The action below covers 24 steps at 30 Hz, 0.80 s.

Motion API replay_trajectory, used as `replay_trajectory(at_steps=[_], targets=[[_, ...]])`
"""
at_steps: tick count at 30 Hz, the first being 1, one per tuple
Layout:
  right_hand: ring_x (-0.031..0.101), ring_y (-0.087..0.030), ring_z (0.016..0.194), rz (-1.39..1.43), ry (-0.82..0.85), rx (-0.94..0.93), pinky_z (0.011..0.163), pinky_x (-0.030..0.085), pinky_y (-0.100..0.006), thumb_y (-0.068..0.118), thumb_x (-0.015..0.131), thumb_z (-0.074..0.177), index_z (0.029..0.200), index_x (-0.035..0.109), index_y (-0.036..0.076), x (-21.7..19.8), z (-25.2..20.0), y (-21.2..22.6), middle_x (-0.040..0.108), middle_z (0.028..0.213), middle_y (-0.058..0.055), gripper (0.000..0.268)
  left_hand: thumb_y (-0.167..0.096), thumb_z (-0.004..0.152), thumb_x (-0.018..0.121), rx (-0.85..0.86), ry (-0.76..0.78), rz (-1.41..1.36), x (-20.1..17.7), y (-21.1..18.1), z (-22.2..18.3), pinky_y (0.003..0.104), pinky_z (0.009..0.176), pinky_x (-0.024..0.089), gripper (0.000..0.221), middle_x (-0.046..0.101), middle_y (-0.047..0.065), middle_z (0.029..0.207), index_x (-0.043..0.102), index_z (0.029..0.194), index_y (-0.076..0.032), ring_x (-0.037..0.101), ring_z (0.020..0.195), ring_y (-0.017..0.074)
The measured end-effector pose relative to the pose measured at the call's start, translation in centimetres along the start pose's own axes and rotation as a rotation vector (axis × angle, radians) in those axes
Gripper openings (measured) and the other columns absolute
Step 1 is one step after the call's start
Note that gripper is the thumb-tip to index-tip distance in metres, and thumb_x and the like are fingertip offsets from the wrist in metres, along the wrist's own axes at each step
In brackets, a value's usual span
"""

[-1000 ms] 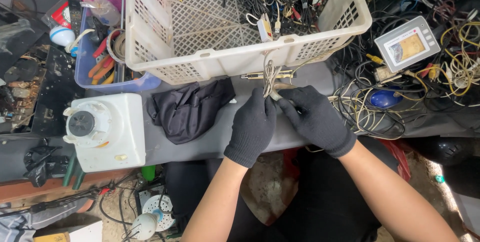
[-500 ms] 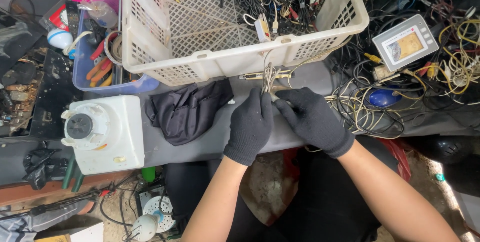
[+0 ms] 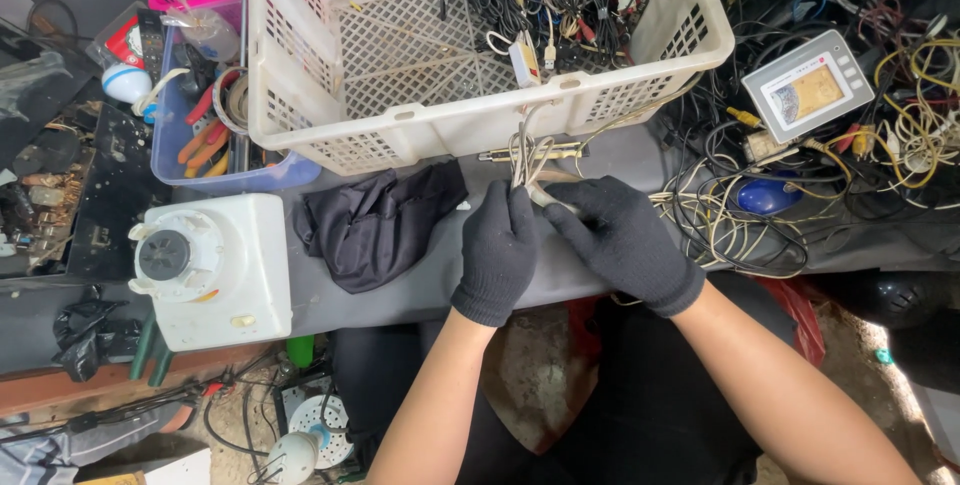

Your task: Bundling and wrapping electrical wires with tape and a protective cloth on a repair bench.

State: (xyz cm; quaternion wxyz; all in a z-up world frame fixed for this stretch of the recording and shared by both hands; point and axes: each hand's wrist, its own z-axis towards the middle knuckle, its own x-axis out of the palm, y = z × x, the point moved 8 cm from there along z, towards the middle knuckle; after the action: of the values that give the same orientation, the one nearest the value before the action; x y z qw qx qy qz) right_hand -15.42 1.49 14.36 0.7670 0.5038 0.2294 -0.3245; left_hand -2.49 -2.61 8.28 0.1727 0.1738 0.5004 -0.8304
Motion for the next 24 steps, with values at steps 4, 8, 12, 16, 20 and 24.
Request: replay_trajectory(at_steps=[4,8,12,16,20,24], targets=[[0.066,-0.041,0.077,0.007,0.019,0.031,0.064,0.055,-0.046,0.019,0.068,0.092,0.099,0.075,0.01,0.1,0.1,0.0,0.069,0.075,-0.021,0.013,-0.017,0.104,0.04,-0.023,-0.001,-0.081,-0.2,-0.2,0.0,0.022,0.044,0.044,0.033,0.045,0.008,0.048,0.05,0.073,-0.011,0.055,0.045,0.018],[0.066,-0.042,0.076,0.002,-0.002,0.014,0.062,0.055,-0.047,0.018,0.07,0.091,0.1,0.075,0.008,-0.2,0.5,1.0,0.068,0.075,-0.022,0.014,-0.018,0.105,0.037,-0.104,0.033,-0.284,0.6,0.5,-0.4,0.025,0.045,0.045,0.036,0.051,0.009,0.051,0.048,0.072,-0.01,0.053,0.049,0.0154],[0.065,-0.042,0.073,0.011,-0.044,-0.02,0.066,0.054,-0.045,0.016,0.072,0.09,0.097,0.075,0.005,-0.6,0.7,1.1,0.067,0.07,-0.021,0.013,-0.027,0.106,0.036,-0.325,0.103,-0.478,2.5,2.7,-0.8,0.024,0.042,0.039,0.04,0.046,0.009,0.051,0.045,0.071,-0.011,0.048,0.047,0.0143],[0.065,-0.04,0.07,-0.016,-0.077,-0.071,0.067,0.054,-0.044,0.015,0.074,0.089,0.095,0.076,0.007,-0.4,0.5,0.4,0.066,0.067,-0.018,0.01,-0.034,0.105,0.035,-0.544,0.145,-0.699,2.1,0.6,-1.5,0.02,0.045,0.036,0.041,0.043,-0.002,0.053,0.043,0.069,-0.015,0.038,0.05,0.006],[0.066,-0.035,0.064,-0.014,-0.123,-0.153,0.068,0.054,-0.04,0.013,0.077,0.087,0.091,0.075,0.006,-0.3,0.6,1.0,0.062,0.06,-0.014,0.009,-0.039,0.102,0.041,-0.708,0.164,-1.003,4.0,1.7,-2.5,0.02,0.036,0.024,0.043,0.032,-0.002,0.045,0.043,0.068,-0.014,0.03,0.039,0.007],[0.068,-0.038,0.079,-0.033,-0.194,-0.206,0.078,0.054,-0.041,0.01,0.081,0.082,0.087,0.074,0.004,0.0,0.3,0.8,0.066,0.07,-0.017,0.01,-0.041,0.088,0.047,-0.974,0.272,-1.174,6.2,3.3,-3.5,0.024,0.036,0.015,0.039,0.026,0.0,0.041,0.041,0.059,-0.015,0.021,0.035,0.0106]])
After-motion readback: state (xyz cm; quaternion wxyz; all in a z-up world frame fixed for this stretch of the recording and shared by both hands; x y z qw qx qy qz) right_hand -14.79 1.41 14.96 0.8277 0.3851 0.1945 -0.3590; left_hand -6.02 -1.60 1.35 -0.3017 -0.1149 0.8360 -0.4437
